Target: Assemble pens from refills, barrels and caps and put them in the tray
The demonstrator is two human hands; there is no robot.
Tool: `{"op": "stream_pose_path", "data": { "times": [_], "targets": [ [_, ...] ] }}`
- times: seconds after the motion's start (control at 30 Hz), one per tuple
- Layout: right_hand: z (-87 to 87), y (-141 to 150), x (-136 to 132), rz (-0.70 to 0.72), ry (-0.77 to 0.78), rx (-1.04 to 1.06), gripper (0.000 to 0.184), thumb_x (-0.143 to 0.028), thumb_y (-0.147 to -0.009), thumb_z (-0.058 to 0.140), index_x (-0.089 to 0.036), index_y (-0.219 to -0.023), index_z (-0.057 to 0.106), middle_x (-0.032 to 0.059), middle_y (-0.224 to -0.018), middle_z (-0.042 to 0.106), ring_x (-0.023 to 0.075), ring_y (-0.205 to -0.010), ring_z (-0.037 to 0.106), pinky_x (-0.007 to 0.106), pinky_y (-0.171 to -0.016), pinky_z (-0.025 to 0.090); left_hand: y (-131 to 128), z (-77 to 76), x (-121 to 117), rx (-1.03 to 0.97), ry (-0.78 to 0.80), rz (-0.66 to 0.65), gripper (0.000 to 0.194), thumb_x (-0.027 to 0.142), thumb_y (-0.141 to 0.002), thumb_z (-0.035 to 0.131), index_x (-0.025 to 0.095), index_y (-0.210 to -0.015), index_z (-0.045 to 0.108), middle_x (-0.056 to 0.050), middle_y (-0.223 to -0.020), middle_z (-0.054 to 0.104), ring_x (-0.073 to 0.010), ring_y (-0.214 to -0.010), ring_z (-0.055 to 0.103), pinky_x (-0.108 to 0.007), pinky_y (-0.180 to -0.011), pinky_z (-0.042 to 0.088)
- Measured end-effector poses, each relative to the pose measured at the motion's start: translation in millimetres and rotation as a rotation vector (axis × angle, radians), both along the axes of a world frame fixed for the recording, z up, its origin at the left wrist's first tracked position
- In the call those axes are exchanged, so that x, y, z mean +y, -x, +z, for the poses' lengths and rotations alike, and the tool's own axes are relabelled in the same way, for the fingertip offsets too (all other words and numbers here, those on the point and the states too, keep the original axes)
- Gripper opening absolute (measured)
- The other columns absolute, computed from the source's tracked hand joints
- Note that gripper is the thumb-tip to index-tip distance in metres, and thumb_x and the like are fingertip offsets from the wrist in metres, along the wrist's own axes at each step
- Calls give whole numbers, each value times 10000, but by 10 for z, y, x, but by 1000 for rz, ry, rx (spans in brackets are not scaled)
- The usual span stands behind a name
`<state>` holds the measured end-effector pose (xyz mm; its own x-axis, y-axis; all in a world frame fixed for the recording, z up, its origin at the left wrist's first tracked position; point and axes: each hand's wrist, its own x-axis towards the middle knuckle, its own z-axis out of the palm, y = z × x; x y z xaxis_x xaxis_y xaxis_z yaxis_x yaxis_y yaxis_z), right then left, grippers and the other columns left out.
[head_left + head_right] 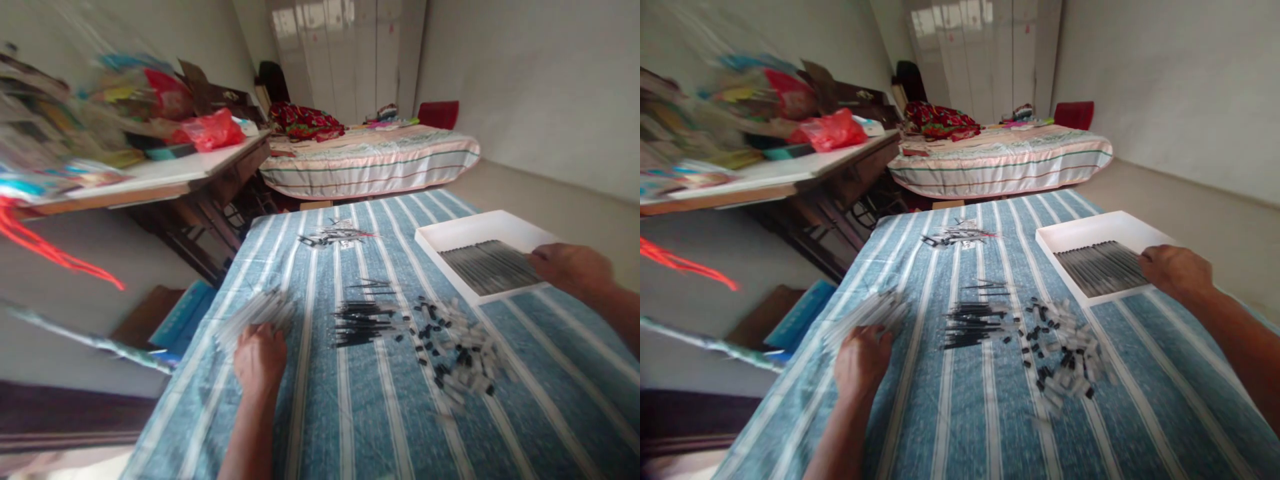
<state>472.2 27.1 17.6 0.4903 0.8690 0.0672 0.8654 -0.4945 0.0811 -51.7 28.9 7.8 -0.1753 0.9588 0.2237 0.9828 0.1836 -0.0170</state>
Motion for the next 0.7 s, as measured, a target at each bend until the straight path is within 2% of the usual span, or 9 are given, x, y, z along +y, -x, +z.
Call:
{"op": "stream_pose_path", "data": {
  "times": [0.1, 0.17, 0.23, 0.3, 0.37, 0.43, 0.53, 0.63, 0.7],
  "targets": [
    [14, 385, -63, 119, -105, 21, 287, -367, -861, 489, -201, -875, 722, 137, -983, 699, 233, -769, 624, 311, -614, 386, 6, -9, -27, -33, -25, -27, 294, 251, -818, 453, 133, -846, 721, -168, -909, 685, -304, -851, 641, -354, -700, 499],
    [11, 726, -128, 227, -226, 82, 260, -363, -836, 515, -206, -810, 720, 113, -870, 714, 232, -727, 627, 303, -606, 398, 3, -5, -39, -42, -21, -31, 267, 241, -802, 472, 141, -784, 719, -162, -875, 682, -297, -817, 642, -343, -667, 487],
    [-5, 1078, -196, 401, -320, 249, 212, -324, -802, 538, -213, -742, 709, 63, -752, 705, 207, -686, 629, 279, -613, 411, -1, -5, -48, -48, -22, -30, 234, 227, -787, 490, 146, -734, 703, -156, -856, 677, -286, -793, 640, -330, -642, 475],
    [-27, 1396, -254, 604, -405, 422, 252, -326, -825, 501, -201, -733, 699, 44, -740, 694, 180, -678, 630, 260, -646, 423, -5, -11, -53, -53, -34, -24, 213, 201, -785, 483, 139, -739, 682, -153, -855, 670, -273, -788, 636, -321, -643, 469],
    [-45, 1660, -292, 740, -389, 529, 292, -339, -855, 469, -190, -728, 685, 35, -702, 671, 164, -665, 618, 245, -640, 419, -13, -17, -57, -82, -70, -12, 212, 181, -800, 453, 137, -774, 658, -147, -859, 661, -261, -795, 632, -326, -670, 471],
    [-60, 1876, -309, 808, -319, 560, 298, -314, -874, 444, -194, -740, 682, 27, -705, 662, 157, -683, 615, 236, -644, 416, -35, -12, -62, -220, -149, -11, 189, 189, -804, 453, 143, -794, 636, -131, -857, 654, -255, -804, 629, -347, -713, 475],
    [-79, 2147, -310, 853, -174, 506, 274, -269, -877, 446, -201, -752, 680, 21, -739, 669, 154, -713, 620, 235, -662, 411, -115, 33, -90, -782, -214, -32, 132, 250, -761, 552, 144, -820, 605, -89, -789, 661, -235, -752, 639, -360, -722, 488],
    [-102, 2385, -315, 929, -6, 411, 242, -233, -867, 467, -202, -745, 673, 22, -774, 685, 154, -760, 632, 228, -677, 404, -238, 100, -144, -1524, -146, -81, 198, 258, -691, 665, 151, -826, 568, -48, -766, 679, -175, -696, 646, -296, -678, 500],
    [-116, 2515, -329, 970, 85, 330, 217, -211, -856, 479, -201, -747, 667, 31, -795, 698, 161, -772, 639, 226, -662, 402, -319, 135, -184, -1867, -108, -141, 262, 197, -645, 719, 166, -848, 557, -23, -798, 685, -129, -678, 635, -243, -654, 491]
  ]
}}
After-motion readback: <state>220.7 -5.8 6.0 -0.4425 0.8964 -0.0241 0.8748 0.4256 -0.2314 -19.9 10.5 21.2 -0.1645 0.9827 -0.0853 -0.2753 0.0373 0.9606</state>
